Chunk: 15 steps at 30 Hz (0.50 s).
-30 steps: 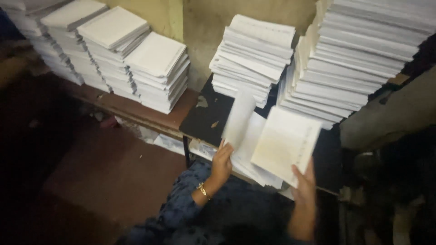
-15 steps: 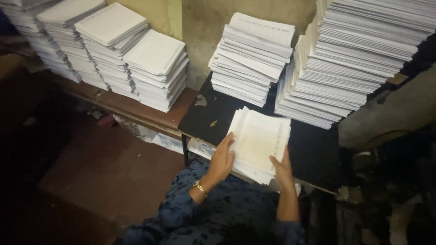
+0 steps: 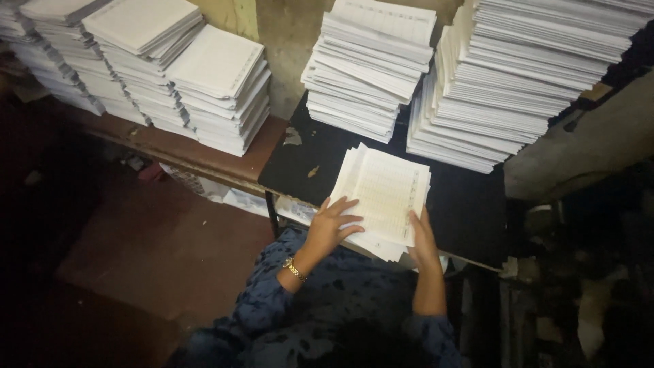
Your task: The person is flipping through a stack of printed papers, likely counting them or checking for print quality.
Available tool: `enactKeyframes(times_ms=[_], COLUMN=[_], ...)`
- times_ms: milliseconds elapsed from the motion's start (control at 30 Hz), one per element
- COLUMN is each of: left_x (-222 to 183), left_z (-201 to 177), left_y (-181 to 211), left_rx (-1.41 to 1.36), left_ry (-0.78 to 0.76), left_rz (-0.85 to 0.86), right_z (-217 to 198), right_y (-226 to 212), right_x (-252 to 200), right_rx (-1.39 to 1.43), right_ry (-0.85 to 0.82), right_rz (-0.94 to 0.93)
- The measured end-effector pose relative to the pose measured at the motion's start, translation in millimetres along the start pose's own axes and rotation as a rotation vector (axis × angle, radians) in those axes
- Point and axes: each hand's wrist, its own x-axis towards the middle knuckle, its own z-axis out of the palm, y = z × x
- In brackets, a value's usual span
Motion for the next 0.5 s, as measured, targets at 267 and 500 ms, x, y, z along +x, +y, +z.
enactKeyframes(times_ms=[267,500], left_x=[-3,0], left_z=[4,0], left_y=[10,33], left_rx=[0.041,0.077], left_ry=[0.104,0.266], left_rz=[0.069,0.154], right_z=[-7,-34], right_y=[13,43], right_x=[0,24], right_rx=[0.138,0.078], right_ry=[0.043,-0.022], right_rz=[0.111,0.048])
